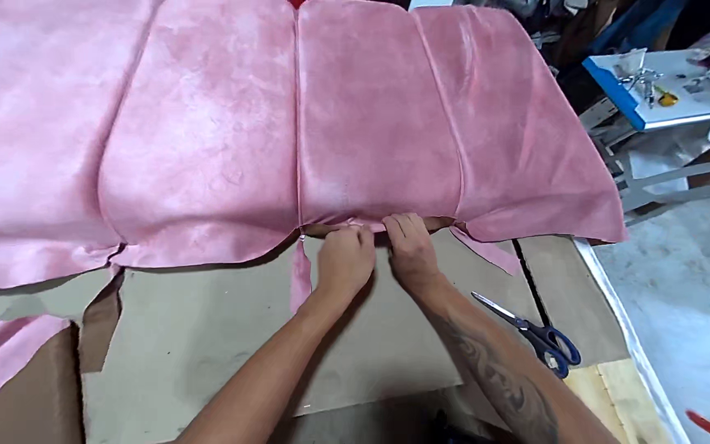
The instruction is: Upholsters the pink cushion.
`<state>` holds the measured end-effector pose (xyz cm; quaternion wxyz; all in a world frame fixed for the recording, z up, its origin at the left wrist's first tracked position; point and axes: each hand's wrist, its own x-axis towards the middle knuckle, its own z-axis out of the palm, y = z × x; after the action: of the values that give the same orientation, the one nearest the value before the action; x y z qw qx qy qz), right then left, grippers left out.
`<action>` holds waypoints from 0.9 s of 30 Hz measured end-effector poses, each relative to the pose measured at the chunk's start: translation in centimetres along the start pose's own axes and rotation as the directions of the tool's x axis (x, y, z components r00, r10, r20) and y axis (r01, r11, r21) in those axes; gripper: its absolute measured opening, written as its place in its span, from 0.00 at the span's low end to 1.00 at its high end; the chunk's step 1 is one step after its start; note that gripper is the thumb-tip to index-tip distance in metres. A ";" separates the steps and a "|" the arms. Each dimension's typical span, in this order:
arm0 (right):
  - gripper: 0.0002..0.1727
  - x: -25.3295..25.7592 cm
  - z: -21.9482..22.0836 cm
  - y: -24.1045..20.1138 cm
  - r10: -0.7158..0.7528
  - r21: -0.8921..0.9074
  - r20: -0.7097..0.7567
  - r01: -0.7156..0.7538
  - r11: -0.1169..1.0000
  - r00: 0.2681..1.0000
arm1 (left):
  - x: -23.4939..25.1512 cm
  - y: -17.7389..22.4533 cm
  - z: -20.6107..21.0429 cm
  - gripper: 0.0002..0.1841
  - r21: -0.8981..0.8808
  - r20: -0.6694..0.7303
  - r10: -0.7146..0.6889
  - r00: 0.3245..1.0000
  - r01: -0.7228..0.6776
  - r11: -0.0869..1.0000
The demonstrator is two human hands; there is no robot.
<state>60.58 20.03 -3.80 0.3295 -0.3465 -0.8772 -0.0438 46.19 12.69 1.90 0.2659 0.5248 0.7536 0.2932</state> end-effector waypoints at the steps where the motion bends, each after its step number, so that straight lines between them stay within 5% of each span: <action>1: 0.10 0.2 0.1 0.2 0.018 0.003 0.009 -0.018 1.000 1.000 | -0.3 -1.7 0.4 0.14 0.210 -0.133 0.255 0.958 -0.224 0.952; 2: 0.09 0.3 0.2 0.2 0.041 0.010 0.023 -0.041 0.999 0.999 | -0.4 -3.2 0.8 0.17 0.334 -0.150 0.441 0.885 -0.375 0.865; 4: 0.07 0.5 0.4 -0.1 0.087 0.001 0.056 -0.087 0.996 0.995 | 0.0 -5.3 2.0 0.28 0.418 -0.084 0.578 0.812 -0.498 0.760; 9: 0.16 1.9 1.0 -1.3 0.199 -0.112 0.027 -0.195 0.974 0.980 | 3.0 -5.8 2.8 0.15 0.322 -0.276 0.645 0.713 -0.564 0.761; 13: 0.24 2.4 1.7 -1.4 0.255 -0.171 0.024 -0.248 0.954 0.967 | 3.6 -5.2 1.7 0.15 0.292 -0.160 0.572 0.804 -0.515 0.806; 16: 0.24 0.1 2.0 -3.0 0.314 -0.166 0.187 -0.285 0.944 0.931 | 2.1 -6.4 1.9 0.16 0.268 0.020 0.437 0.899 -0.426 0.864; 19: 0.24 1.5 0.6 -2.9 0.296 -0.132 0.249 -0.270 0.954 0.922 | 4.0 -4.8 -1.5 0.15 0.263 0.243 0.366 0.898 -0.424 0.867; 21: 0.24 1.2 0.1 -3.2 0.294 -0.093 0.238 -0.280 0.956 0.926 | 5.5 -3.7 -4.6 0.10 0.173 0.434 0.325 0.840 -0.431 0.886; 23: 0.23 0.9 0.0 -3.4 0.316 -0.076 0.213 -0.306 0.949 0.925 | 7.0 -1.2 -6.9 0.11 0.082 0.411 0.459 0.788 -0.533 0.842; 25: 0.22 0.7 0.0 -3.6 0.348 -0.087 0.204 -0.337 0.937 0.915 | 8.8 1.9 -6.2 0.15 0.162 0.273 0.688 0.673 -0.737 0.656; 27: 0.21 0.3 0.0 -4.1 0.357 -0.077 0.202 -0.349 0.934 0.912 | 10.9 2.2 -3.1 0.24 0.322 0.374 0.769 0.519 -0.850 0.417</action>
<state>57.82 17.16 -2.95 0.2295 -0.5082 -0.8293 0.0368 42.07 23.16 4.59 0.0181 0.8924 0.4258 0.1485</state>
